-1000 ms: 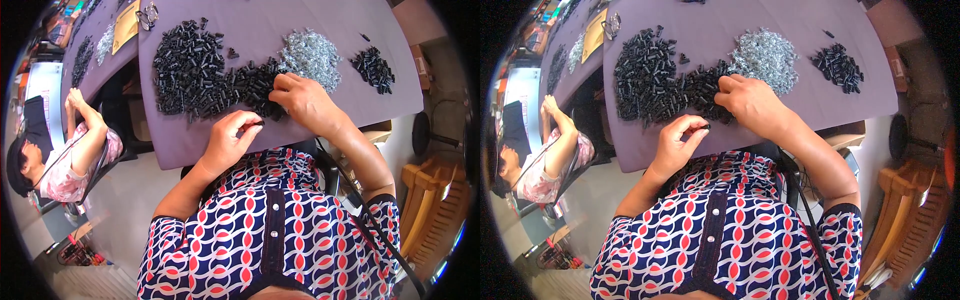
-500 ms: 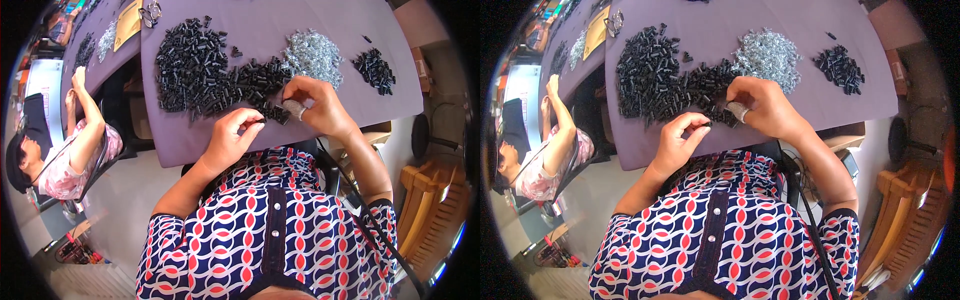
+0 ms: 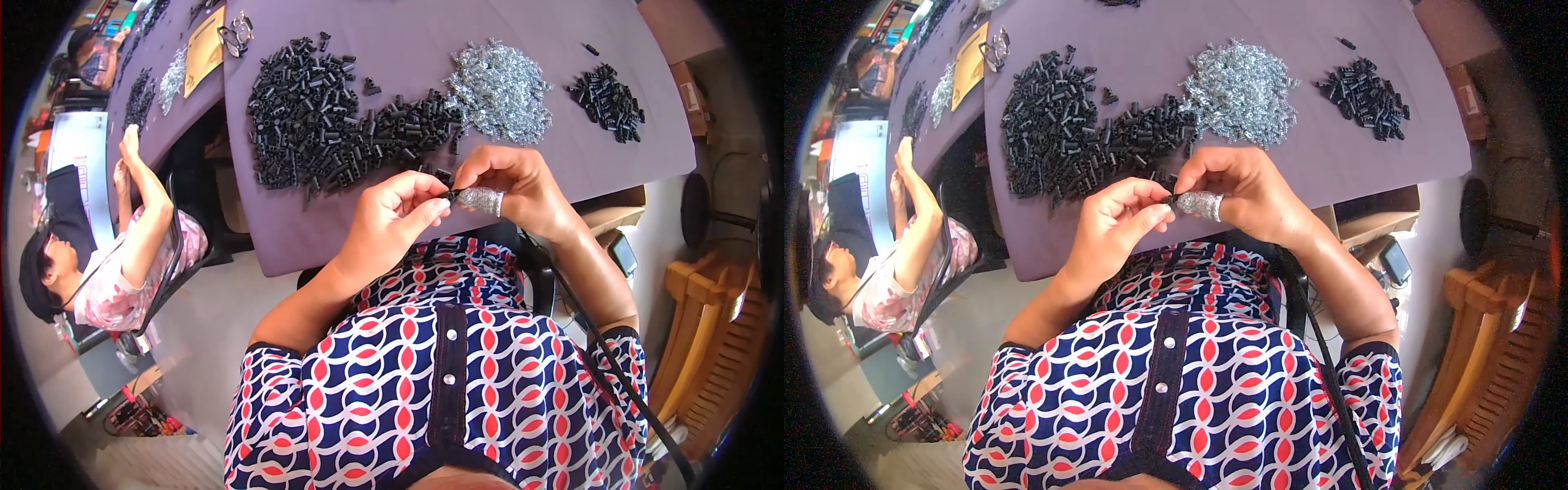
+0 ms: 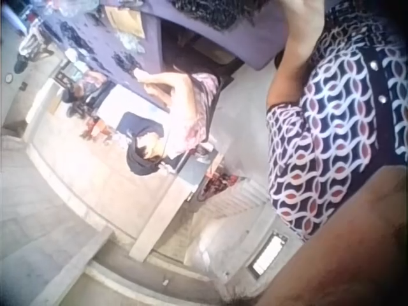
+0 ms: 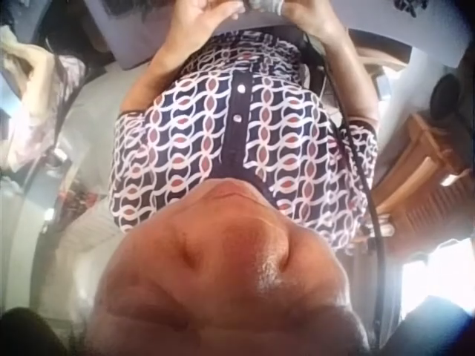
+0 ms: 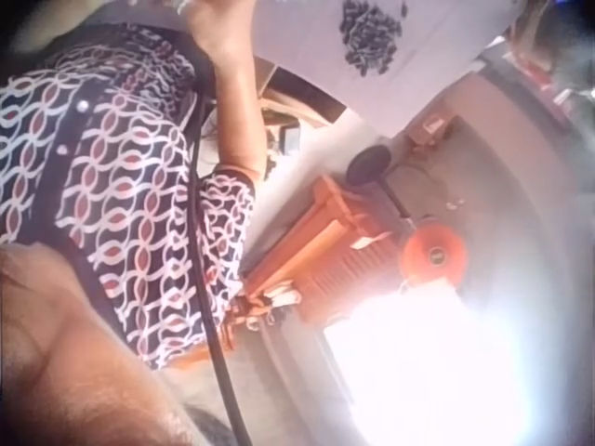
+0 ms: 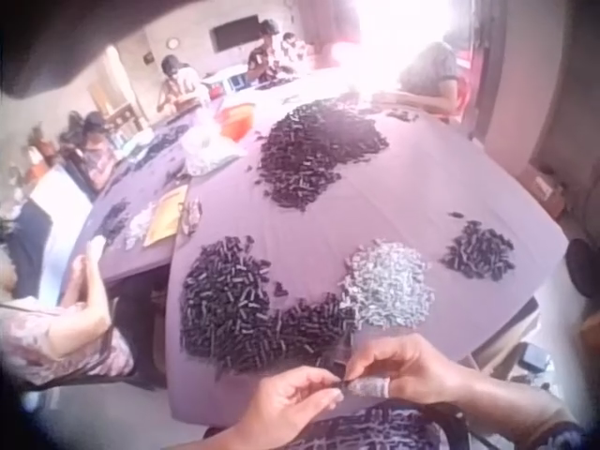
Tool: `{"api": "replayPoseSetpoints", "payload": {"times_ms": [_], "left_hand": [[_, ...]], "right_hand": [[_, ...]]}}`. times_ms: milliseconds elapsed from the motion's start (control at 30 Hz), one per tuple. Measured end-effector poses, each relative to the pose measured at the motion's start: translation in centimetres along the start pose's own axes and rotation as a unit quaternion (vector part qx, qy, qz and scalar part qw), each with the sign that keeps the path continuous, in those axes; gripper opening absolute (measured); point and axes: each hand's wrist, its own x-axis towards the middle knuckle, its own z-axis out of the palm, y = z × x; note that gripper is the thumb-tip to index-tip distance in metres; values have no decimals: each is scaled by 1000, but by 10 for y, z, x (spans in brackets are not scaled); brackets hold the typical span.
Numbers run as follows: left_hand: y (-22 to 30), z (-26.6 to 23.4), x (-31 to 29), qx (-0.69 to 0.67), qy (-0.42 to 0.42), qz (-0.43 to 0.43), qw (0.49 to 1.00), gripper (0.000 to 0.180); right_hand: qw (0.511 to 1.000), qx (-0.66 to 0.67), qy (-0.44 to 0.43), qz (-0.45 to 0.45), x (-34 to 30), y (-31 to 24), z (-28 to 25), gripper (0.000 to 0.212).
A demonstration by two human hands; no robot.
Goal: Manually assembling small black plastic parts and silver screws on a workshop table.
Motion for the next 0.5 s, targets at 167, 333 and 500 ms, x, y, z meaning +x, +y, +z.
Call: {"api": "replayPoseSetpoints", "payload": {"times_ms": [167, 333, 500], "left_hand": [[-2, 0, -1, 31, -8, -20, 999, 18], [1, -2, -1, -10, -22, -44, 999, 19], [-2, -7, -1, -11, -34, -59, 998, 18]], "right_hand": [[980, -195, 13, -39, -3, -11, 2, 18], [970, -238, -2, -54, 0, -15, 2, 25], [926, -361, -56, -99, 3, -28, 5, 34]]}}
